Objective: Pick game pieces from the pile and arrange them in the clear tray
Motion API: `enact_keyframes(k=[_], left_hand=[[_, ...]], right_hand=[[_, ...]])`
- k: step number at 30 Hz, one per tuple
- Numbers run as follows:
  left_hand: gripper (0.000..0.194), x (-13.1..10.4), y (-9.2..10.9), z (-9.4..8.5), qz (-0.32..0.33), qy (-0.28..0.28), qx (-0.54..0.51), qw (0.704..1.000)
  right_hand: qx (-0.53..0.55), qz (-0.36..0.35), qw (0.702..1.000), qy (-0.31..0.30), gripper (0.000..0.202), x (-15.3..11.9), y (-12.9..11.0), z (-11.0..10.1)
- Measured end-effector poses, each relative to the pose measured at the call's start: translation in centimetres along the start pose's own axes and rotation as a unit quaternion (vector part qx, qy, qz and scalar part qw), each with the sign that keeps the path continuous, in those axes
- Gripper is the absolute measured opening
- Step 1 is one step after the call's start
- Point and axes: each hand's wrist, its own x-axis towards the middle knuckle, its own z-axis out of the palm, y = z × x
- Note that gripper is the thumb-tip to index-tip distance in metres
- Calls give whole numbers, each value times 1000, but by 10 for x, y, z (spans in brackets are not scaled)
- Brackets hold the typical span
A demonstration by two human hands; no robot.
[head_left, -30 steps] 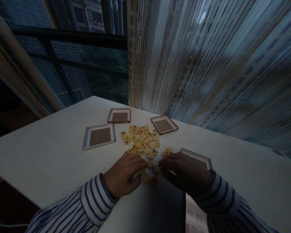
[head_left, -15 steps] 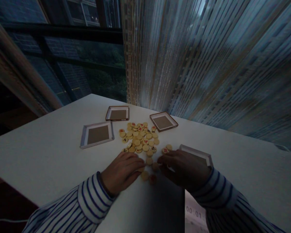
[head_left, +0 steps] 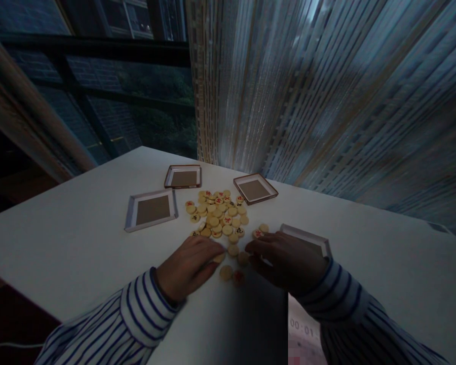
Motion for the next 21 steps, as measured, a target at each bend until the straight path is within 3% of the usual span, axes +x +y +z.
enact_keyframes(k=[14,21], left_hand=[[23,4,7,-7,8,63,6,998],[26,2,7,-7,-25,55,-27,998]], right_hand=[[0,-3,1000,3,19,1,1,2],[1,-13,1000,6,20,1,1,1]])
